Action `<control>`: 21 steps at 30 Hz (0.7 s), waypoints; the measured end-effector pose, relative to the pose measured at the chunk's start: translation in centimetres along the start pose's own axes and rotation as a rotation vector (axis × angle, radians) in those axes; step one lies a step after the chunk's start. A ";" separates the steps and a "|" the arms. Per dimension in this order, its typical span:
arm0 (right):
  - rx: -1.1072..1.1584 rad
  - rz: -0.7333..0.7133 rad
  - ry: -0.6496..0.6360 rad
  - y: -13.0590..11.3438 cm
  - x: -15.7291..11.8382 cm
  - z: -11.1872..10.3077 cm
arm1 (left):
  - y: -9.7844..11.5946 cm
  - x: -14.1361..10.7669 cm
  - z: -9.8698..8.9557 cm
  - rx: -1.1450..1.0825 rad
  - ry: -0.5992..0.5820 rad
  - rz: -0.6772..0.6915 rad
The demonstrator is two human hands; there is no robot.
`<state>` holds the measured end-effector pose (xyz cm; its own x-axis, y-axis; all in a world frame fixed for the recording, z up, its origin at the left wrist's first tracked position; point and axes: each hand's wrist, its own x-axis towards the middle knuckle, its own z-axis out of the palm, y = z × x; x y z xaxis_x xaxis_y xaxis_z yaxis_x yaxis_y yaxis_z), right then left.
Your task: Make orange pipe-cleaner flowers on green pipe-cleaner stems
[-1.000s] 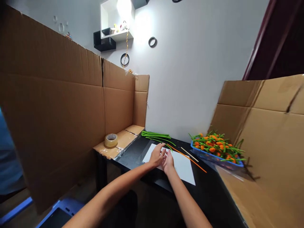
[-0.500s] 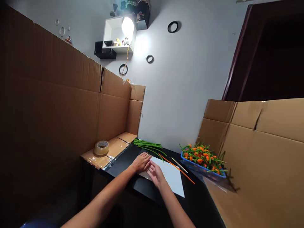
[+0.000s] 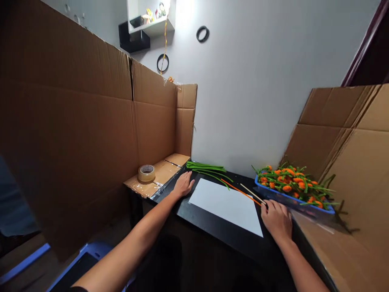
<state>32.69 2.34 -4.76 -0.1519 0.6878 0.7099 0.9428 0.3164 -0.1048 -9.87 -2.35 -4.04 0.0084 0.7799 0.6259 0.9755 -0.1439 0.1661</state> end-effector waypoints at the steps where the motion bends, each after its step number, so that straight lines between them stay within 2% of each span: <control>1: -0.076 0.020 -0.066 -0.3 -0.1 -0.1 | 0.0 0.0 0.1 0.001 -0.010 -0.002; 4: -0.186 0.147 -0.297 -1.8 0.2 -0.8 | -0.1 0.2 0.2 0.004 -0.039 -0.019; 6: -0.190 0.180 -0.349 -2.2 0.5 -1.1 | 0.0 0.3 0.1 0.003 -0.063 -0.030; 10: -0.187 0.184 -0.377 -2.3 0.5 -1.7 | 0.2 0.3 -0.2 -0.012 -0.104 -0.071; 15: -0.211 0.242 -0.354 -3.0 0.2 -2.7 | 0.6 0.1 -0.9 -0.018 -0.145 -0.151; 21: -0.199 0.321 -0.353 -3.5 0.2 -3.1 | 1.2 0.0 -1.9 -0.007 -0.194 -0.174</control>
<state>30.25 -0.67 -2.03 0.0956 0.9194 0.3816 0.9914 -0.0534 -0.1197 -9.09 -3.70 -2.38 -0.1164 0.8954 0.4298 0.9645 -0.0015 0.2642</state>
